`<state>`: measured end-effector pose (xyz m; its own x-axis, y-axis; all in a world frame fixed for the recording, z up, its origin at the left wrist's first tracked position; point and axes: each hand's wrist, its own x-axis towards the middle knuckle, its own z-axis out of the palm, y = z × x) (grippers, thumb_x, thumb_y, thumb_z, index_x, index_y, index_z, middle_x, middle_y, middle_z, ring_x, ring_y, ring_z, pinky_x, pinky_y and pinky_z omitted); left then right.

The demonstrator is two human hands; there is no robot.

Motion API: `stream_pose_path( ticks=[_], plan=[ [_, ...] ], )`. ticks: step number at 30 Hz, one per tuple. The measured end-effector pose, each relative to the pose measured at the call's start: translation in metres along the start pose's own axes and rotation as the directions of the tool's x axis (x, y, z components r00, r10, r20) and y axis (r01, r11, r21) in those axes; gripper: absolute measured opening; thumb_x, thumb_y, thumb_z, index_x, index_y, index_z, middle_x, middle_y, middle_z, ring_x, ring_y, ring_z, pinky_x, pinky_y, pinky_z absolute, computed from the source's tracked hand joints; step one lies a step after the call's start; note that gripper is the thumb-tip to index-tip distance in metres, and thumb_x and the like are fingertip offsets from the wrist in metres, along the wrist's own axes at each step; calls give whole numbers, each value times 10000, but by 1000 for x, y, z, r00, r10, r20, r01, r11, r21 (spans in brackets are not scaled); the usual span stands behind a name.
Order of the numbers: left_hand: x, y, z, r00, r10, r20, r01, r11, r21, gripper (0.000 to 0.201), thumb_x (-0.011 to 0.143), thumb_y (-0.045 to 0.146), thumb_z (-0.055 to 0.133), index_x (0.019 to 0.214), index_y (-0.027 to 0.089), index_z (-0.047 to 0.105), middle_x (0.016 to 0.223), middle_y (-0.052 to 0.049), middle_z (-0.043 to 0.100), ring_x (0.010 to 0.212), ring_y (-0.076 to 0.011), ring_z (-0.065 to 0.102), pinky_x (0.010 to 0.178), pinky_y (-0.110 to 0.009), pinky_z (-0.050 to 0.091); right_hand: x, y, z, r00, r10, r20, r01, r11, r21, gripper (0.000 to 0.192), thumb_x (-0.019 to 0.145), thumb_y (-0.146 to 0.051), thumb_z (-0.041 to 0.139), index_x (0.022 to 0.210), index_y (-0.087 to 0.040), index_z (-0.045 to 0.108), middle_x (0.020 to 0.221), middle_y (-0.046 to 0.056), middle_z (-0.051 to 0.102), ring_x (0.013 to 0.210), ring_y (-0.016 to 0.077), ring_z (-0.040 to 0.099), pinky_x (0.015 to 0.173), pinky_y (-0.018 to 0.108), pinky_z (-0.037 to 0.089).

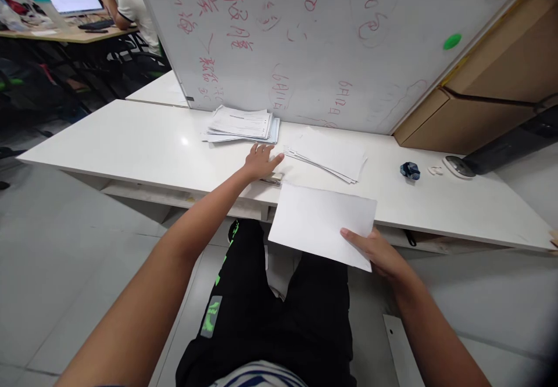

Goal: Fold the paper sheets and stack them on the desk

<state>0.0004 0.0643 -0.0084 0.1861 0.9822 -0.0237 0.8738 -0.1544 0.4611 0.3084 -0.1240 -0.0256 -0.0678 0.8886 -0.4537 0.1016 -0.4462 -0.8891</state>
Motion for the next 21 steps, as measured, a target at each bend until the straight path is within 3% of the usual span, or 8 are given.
stream_pose_path(
  ticks=[5,17,21],
  plan=[
    [1,-4,2,1000,7,9,-7,1000,-28,822,863,751,200,1477,224,346,1588,-96,285,1499,-335,43,1171,-538,175,-14,4,-13,999,-5,38,6,1000,-27,523,778,-478,733,1219,-220,619,1219,92,685,1051,285,681,868,381,591],
    [-2,2,-1,1000,-4,21,3,1000,28,782,894,714,183,1446,205,399,1574,-82,320,1491,-334,83,1173,-522,184,-7,2,-9,999,1,35,-1,1000,3,511,774,-461,741,1206,-213,625,1203,93,693,1043,290,685,860,386,601],
    [-2,1,-1,1000,-5,23,5,1000,-5,751,904,697,194,1423,208,431,1570,-87,327,1494,-326,74,1167,-521,202,-1,-6,0,998,-56,-34,59,994,88,569,768,-440,749,1266,-222,580,1241,77,676,1102,267,662,966,387,556]
  ],
)
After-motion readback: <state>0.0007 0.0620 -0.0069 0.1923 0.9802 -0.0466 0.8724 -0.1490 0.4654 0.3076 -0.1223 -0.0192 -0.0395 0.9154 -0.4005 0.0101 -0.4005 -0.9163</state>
